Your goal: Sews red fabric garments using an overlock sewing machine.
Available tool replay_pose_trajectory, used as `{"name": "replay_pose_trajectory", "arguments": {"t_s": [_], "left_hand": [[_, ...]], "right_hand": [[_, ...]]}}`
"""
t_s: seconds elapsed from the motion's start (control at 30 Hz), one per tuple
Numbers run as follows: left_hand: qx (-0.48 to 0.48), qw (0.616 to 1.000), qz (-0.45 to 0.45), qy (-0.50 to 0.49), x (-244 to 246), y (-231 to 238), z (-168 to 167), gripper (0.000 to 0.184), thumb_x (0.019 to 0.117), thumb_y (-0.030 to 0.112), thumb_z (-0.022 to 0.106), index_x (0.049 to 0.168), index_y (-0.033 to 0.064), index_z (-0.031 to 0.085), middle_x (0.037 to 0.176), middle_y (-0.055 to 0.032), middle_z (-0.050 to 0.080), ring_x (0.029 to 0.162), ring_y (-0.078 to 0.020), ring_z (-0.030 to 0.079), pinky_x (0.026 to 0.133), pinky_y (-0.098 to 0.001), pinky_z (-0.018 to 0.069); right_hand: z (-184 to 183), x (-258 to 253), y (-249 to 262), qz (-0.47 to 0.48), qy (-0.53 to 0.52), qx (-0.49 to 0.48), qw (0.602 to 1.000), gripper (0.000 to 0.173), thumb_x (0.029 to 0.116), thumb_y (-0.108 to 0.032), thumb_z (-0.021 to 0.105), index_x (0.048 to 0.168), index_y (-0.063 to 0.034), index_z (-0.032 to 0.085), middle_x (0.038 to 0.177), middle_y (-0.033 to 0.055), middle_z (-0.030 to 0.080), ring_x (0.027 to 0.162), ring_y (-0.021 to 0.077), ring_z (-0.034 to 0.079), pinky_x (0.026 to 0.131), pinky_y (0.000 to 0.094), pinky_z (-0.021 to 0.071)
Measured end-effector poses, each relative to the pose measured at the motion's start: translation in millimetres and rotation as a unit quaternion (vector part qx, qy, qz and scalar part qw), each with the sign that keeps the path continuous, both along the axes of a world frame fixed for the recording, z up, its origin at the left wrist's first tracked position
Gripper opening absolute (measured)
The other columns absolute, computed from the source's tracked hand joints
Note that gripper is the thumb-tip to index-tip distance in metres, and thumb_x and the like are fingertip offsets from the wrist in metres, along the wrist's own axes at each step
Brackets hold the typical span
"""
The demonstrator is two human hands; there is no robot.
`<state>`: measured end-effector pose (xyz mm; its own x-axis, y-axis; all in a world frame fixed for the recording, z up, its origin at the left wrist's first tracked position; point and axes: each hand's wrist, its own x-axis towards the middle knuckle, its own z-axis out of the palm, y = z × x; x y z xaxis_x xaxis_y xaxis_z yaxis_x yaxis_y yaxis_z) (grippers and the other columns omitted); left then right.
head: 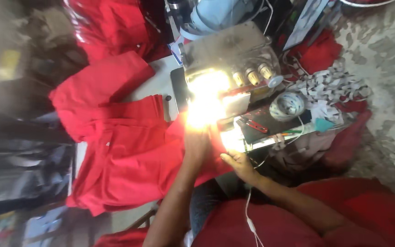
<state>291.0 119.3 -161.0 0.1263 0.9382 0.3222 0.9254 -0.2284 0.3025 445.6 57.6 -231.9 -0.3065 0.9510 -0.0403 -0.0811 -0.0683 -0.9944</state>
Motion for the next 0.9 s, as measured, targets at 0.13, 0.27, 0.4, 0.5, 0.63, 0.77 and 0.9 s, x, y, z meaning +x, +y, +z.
{"name": "replay_pose_trajectory", "arguments": {"t_s": [0.13,0.27,0.4,0.5,0.63,0.77,0.9], "left_hand": [[-0.044,0.998,-0.019,-0.036,-16,14,5,0.025,0.1043,0.007,0.049,0.114,-0.0088,0.066,0.112,-0.0269,0.068,0.112,-0.0436,0.065,0.098,-0.0567,0.0498],[-0.094,0.993,-0.028,-0.072,-36,42,6,0.032,0.1054,0.011,0.049,0.127,-0.0075,0.062,0.133,-0.027,0.062,0.13,-0.0414,0.056,0.11,-0.0551,0.0419],[-0.089,0.991,-0.038,-0.096,-50,67,1,0.034,0.1053,0.018,0.049,0.128,-0.0039,0.063,0.134,-0.0243,0.062,0.132,-0.0389,0.055,0.114,-0.0542,0.0385],[-0.138,0.988,0.005,-0.067,-52,82,6,0.037,0.108,0.02,0.045,0.131,-0.0053,0.059,0.136,-0.0281,0.058,0.134,-0.0429,0.053,0.113,-0.0571,0.039],[-0.186,0.98,0.058,-0.037,-46,99,14,0.042,0.1093,0.025,0.044,0.139,-0.0035,0.055,0.144,-0.0288,0.054,0.141,-0.0425,0.047,0.117,-0.0568,0.0362],[-0.167,0.983,0.067,-0.042,-44,103,22,0.039,0.1073,0.02,0.047,0.137,-0.0041,0.054,0.136,-0.03,0.057,0.13,-0.0445,0.055,0.108,-0.0601,0.043],[0.037,0.995,-0.004,-0.094,-74,61,3,0.037,0.1082,0.024,0.048,0.132,-0.0005,0.062,0.134,-0.021,0.065,0.127,-0.0396,0.06,0.107,-0.0607,0.0446]], "right_hand": [[10,-2,8,-0.012,-0.024,-0.015,1.0,0.016,0.1028,-0.008,0.056,0.094,0.0007,0.067,0.075,-0.0013,0.064,0.071,-0.0013,0.06,0.07,0.018,0.0522],[15,-10,27,-0.023,-0.008,0.001,1.0,0.018,0.1043,-0.008,0.055,0.096,0.0017,0.068,0.074,0.0018,0.063,0.067,0.0034,0.059,0.066,0.0228,0.0515],[24,-19,45,-0.027,-0.001,0.019,0.999,0.022,0.1061,-0.013,0.052,0.097,-0.0008,0.068,0.073,0.0032,0.062,0.062,0.007,0.058,0.059,0.0253,0.0506],[31,-26,51,-0.047,-0.005,-0.003,0.999,0.021,0.1061,-0.016,0.054,0.099,-0.0025,0.067,0.071,0.0035,0.059,0.059,0.0076,0.054,0.054,0.0247,0.047],[36,-24,56,-0.059,-0.035,-0.006,0.998,0.021,0.1061,-0.019,0.055,0.101,-0.0025,0.066,0.072,0.0055,0.056,0.057,0.0094,0.05,0.052,0.0256,0.0443],[39,-26,56,-0.073,-0.049,-0.001,0.996,0.02,0.1052,-0.02,0.057,0.098,-0.0033,0.066,0.075,0.0066,0.058,0.061,0.0119,0.053,0.056,0.0293,0.047],[44,-21,60,-0.051,-0.028,-0.03,0.998,0.018,0.103,-0.018,0.059,0.1,-0.0022,0.067,0.079,0.0066,0.06,0.067,0.0117,0.056,0.061,0.0311,0.0497]]}}
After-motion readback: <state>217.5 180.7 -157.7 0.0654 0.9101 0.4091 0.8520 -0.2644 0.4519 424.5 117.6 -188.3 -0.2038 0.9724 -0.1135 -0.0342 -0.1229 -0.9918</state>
